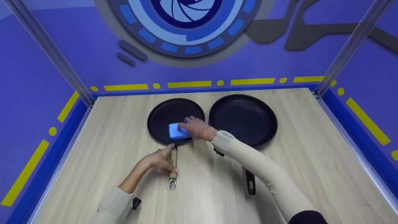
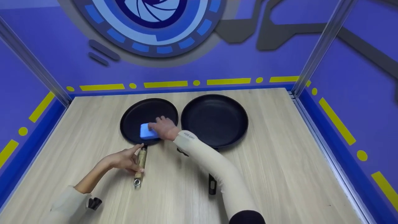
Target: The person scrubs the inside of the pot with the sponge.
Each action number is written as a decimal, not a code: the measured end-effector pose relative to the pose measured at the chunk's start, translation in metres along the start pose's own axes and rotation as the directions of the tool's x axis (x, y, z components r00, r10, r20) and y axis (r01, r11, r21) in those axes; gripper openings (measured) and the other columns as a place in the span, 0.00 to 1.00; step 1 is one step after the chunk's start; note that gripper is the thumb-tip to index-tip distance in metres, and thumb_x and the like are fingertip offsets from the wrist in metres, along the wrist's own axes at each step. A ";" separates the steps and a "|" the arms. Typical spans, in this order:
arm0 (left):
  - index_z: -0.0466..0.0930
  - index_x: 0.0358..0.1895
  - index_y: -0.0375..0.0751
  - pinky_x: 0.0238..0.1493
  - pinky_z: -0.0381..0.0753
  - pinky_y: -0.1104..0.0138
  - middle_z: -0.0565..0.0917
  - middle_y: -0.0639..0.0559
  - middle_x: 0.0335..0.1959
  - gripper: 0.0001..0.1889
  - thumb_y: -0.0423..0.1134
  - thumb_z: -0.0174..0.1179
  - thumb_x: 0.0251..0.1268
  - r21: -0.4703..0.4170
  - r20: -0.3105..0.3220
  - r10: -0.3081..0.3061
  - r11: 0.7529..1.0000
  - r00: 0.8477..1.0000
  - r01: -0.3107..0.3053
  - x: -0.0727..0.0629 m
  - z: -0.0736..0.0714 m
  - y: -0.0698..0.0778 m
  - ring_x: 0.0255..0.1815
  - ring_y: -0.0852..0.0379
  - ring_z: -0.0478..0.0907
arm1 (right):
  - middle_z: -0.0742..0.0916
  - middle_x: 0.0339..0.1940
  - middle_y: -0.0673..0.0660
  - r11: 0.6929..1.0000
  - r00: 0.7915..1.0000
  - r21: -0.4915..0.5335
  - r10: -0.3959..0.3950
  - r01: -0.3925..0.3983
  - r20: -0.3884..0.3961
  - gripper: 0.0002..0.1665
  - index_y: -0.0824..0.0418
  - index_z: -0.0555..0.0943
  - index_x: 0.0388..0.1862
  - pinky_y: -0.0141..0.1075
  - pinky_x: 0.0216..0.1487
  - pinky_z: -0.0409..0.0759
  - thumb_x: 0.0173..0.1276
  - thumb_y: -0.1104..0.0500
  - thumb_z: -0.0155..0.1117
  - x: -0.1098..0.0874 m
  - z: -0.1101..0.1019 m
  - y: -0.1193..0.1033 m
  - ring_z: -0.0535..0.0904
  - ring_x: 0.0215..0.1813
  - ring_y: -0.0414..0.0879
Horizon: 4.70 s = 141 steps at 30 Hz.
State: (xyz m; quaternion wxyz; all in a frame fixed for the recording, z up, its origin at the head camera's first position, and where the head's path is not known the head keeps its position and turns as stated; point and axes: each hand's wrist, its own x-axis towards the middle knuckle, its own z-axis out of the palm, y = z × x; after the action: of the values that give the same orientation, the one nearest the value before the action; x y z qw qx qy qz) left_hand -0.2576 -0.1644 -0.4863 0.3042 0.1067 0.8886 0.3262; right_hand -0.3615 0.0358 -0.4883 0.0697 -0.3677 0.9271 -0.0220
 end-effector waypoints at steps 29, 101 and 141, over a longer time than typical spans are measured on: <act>0.42 0.82 0.31 0.64 0.73 0.51 0.77 0.41 0.46 0.60 0.40 0.78 0.56 0.044 0.019 -0.012 0.999 1.000 0.011 -0.001 0.003 -0.001 0.51 0.47 0.74 | 0.81 0.63 0.65 0.981 0.981 -0.022 0.193 -0.194 -0.008 0.28 0.46 0.73 0.68 0.54 0.68 0.76 0.72 0.59 0.67 0.010 0.011 0.025 0.74 0.66 0.61; 0.59 0.80 0.46 0.56 0.86 0.50 0.81 0.44 0.52 0.36 0.29 0.61 0.72 -0.702 0.144 0.365 0.693 0.920 -0.166 0.056 0.154 0.146 0.47 0.49 0.86 | 0.79 0.70 0.66 0.878 0.883 0.096 0.463 -0.469 0.084 0.33 0.53 0.77 0.71 0.56 0.65 0.80 0.68 0.57 0.73 -0.115 -0.012 0.166 0.77 0.67 0.65; 0.54 0.78 0.56 0.57 0.85 0.45 0.85 0.35 0.51 0.41 0.21 0.58 0.70 -0.861 0.234 0.310 0.507 0.922 0.048 0.078 0.163 0.151 0.59 0.31 0.82 | 0.76 0.63 0.77 0.965 0.965 -0.097 0.231 -0.243 -0.123 0.35 0.44 0.70 0.77 0.64 0.65 0.76 0.74 0.64 0.63 -0.084 0.006 0.156 0.75 0.60 0.73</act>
State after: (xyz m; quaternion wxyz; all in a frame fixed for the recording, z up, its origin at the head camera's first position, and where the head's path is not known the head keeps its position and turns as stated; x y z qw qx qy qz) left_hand -0.2215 0.0650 -0.5237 0.4474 0.0692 0.5304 0.7168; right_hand -0.4061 0.2074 -0.4995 -0.0004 -0.2554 0.9667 0.0181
